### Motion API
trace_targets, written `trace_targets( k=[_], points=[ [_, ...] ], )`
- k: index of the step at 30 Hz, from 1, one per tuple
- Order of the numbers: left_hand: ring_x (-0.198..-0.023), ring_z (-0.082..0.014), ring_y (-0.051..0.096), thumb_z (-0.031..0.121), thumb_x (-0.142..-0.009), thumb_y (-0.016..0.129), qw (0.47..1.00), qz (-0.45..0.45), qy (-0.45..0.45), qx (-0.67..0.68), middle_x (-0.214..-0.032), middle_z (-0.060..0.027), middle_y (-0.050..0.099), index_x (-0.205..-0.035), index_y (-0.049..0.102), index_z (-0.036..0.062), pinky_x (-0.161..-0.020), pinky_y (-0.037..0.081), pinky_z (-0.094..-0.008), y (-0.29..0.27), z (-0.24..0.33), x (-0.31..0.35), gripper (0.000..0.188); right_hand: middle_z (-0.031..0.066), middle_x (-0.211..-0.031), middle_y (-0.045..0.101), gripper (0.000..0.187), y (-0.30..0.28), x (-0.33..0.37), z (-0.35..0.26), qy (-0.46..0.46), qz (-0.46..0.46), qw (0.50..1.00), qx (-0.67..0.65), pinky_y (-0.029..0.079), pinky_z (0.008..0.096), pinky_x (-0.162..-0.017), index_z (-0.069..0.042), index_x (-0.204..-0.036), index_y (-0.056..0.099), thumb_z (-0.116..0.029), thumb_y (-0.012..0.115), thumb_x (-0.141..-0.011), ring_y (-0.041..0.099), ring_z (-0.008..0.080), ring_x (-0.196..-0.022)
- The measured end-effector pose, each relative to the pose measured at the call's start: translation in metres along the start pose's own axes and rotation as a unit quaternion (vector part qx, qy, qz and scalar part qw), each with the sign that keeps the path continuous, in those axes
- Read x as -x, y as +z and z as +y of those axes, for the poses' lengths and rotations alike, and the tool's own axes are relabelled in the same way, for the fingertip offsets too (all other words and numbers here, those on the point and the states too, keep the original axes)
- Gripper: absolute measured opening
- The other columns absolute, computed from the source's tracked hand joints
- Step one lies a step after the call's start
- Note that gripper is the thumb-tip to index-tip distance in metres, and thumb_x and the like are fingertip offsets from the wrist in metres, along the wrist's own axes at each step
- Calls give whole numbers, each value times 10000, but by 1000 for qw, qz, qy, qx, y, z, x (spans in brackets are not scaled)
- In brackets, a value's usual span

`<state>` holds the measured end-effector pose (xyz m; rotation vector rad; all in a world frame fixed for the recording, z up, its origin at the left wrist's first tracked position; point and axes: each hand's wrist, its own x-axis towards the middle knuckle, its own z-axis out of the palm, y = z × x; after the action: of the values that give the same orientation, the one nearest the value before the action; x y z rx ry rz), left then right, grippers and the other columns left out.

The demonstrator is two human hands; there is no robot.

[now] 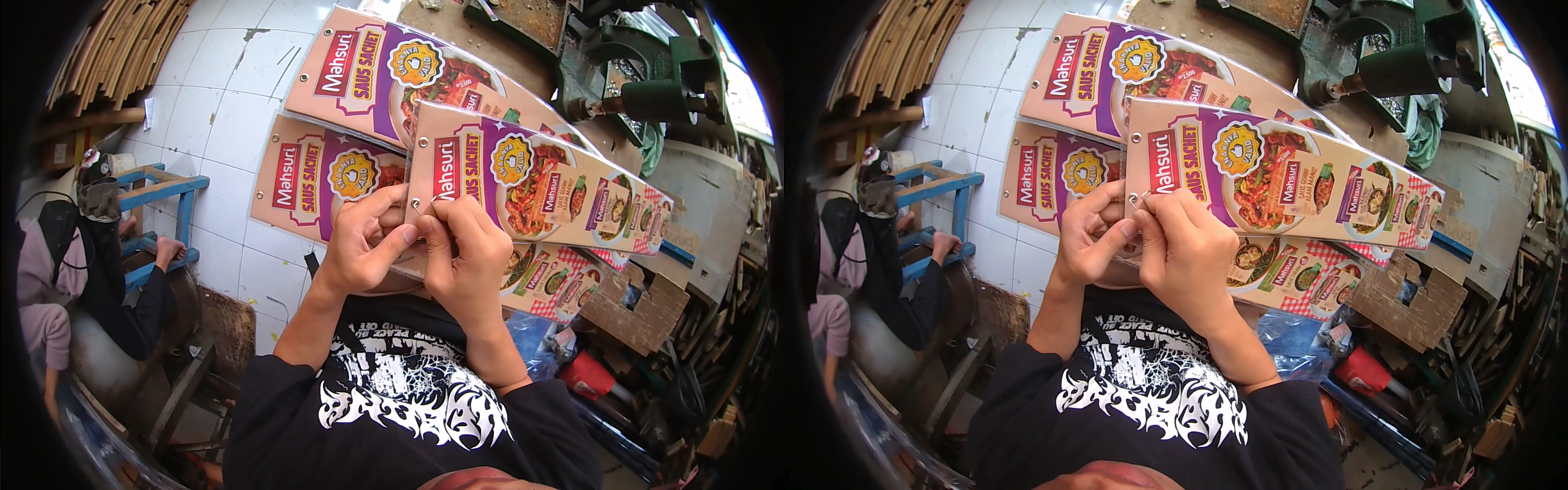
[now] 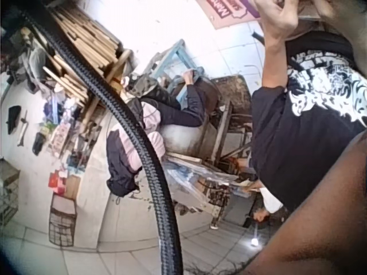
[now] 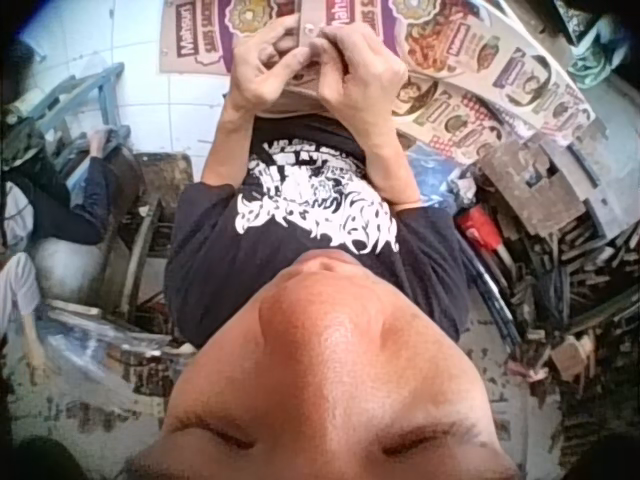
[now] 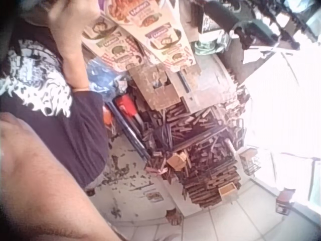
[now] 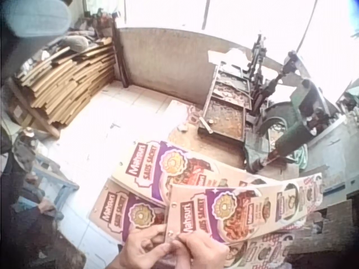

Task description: The person attaches wire hooks to printed hang strips by inserting the wire clips through punched holes in the strips by hand.

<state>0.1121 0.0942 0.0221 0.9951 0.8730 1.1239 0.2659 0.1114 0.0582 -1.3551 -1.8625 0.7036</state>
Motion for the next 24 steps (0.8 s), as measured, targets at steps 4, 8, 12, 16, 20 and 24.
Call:
trace_targets(
  k=[4, 8, 12, 16, 20, 24],
  points=[
    [-956, -151, 667, 2, -936, 537, 998, 6, -43, 44, -1072, -189, 684, -1379, 395, -121, -787, 544, -246, 3, 9, -1, 482, 93, -724, 573, 76, -5, 0, 0, -4, 9, 1000, -28, 436, 371, -504, -38, -884, 640, -37, 677, -818, 585, 286, -567],
    [-948, -143, 663, -4, -936, 538, 998, 6, -32, 46, -1077, -184, 684, -1384, 389, -120, -779, 538, -237, 2, 4, 0, 487, 92, -719, 567, 91, -5, 2, 1, -33, -8, 999, 9, 433, 367, -503, -38, -889, 642, -33, 683, -808, 582, 274, -564],
    [-996, -168, 660, -34, -926, 534, 998, -5, -32, 47, -1104, -192, 677, -1363, 408, -125, -825, 536, -263, 1, 4, 1, 464, 82, -730, 562, 119, -5, 2, 2, -54, -8, 998, 28, 432, 366, -506, -40, -901, 645, -28, 689, -791, 580, 262, -573],
    [-1049, -196, 657, -52, -920, 537, 997, 0, -40, 58, -1127, -200, 672, -1339, 431, -131, -882, 531, -290, 1, 7, 1, 439, 77, -732, 549, 138, -4, 3, 2, -50, -14, 998, 43, 431, 364, -509, -39, -912, 644, -24, 691, -783, 573, 259, -577],
    [-1055, -196, 656, -49, -921, 538, 998, 0, -31, 53, -1132, -198, 671, -1345, 428, -132, -889, 523, -289, 1, 3, 1, 445, 76, -726, 534, 147, -4, 2, 3, -61, -12, 997, 51, 430, 361, -509, -36, -915, 641, -15, 690, -777, 566, 254, -575],
    [-1047, -199, 660, -53, -914, 542, 999, 3, -26, 43, -1123, -203, 676, -1345, 428, -137, -888, 523, -294, 1, 2, 1, 454, 82, -692, 545, 82, -3, 0, 2, -68, -7, 996, 57, 411, 330, -467, -21, -861, 639, 21, 681, -806, 543, 220, -524]
  ],
)
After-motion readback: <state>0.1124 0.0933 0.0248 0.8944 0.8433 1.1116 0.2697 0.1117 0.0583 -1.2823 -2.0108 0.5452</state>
